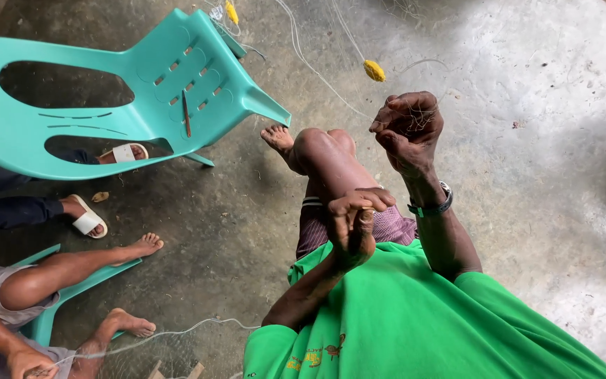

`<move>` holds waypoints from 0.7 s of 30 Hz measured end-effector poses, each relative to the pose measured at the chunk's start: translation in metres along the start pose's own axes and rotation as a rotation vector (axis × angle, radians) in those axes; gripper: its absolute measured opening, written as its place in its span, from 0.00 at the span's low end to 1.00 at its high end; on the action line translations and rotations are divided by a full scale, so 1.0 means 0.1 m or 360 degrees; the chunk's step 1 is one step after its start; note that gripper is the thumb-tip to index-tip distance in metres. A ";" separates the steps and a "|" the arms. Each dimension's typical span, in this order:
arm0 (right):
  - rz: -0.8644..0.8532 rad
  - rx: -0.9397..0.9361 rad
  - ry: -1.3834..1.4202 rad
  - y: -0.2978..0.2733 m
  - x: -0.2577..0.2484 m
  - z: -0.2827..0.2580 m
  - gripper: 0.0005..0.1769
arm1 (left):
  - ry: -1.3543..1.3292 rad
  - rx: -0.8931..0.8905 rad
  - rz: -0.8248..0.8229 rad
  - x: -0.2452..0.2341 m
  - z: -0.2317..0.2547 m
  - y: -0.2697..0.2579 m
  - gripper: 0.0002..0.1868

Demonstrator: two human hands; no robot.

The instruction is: A person is repairing a fishing net by weaving and knotting the mesh using a shuttle tool.

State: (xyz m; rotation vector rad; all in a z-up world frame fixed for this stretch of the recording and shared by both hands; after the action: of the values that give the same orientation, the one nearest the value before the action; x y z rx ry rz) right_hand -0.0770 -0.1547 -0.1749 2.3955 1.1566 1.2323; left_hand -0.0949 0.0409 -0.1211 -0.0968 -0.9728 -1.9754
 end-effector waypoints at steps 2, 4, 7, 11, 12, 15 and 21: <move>-0.0001 0.0052 -0.0005 0.01 0.08 0.02 0.27 | -0.0054 -0.0070 0.0019 -0.07 -0.09 -0.05 0.10; -0.0008 0.0101 -0.0006 0.02 0.15 0.03 0.26 | -0.0107 -0.0132 0.0038 -0.12 -0.17 -0.07 0.11; -0.0018 0.0213 -0.0114 0.14 0.31 0.01 0.32 | -0.0153 -0.0389 0.0009 -0.12 -0.43 -0.06 0.17; -0.0107 0.0426 -0.0465 0.31 0.51 -0.01 0.10 | -0.0346 -0.0454 0.0114 -0.19 -0.50 -0.03 0.08; -0.0114 0.0443 -0.0495 0.35 0.50 0.00 0.08 | -0.0404 -0.0524 0.0117 -0.18 -0.50 0.02 0.08; -0.0111 0.0377 -0.0565 0.37 0.58 -0.09 0.08 | -0.0457 -0.0557 0.0224 -0.24 -0.54 -0.14 0.07; 0.0107 0.0341 -0.0474 0.27 0.38 0.02 0.08 | -0.0445 -0.0680 0.0232 -0.21 -0.53 -0.06 0.08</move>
State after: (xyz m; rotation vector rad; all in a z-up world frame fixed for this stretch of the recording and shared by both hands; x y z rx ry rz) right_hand -0.0473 -0.1453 -0.1402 2.6772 1.1720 0.7635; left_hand -0.0719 0.0214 -0.1702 -0.6785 -0.6752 -2.0370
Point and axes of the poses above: each hand's wrist, its own y-axis towards the middle knuckle, its own x-axis out of the palm, z = x × y, the point moved 9 cm from there along y, towards the middle knuckle, and after that the axes turned 3 degrees about y, right-handed, at the moved point
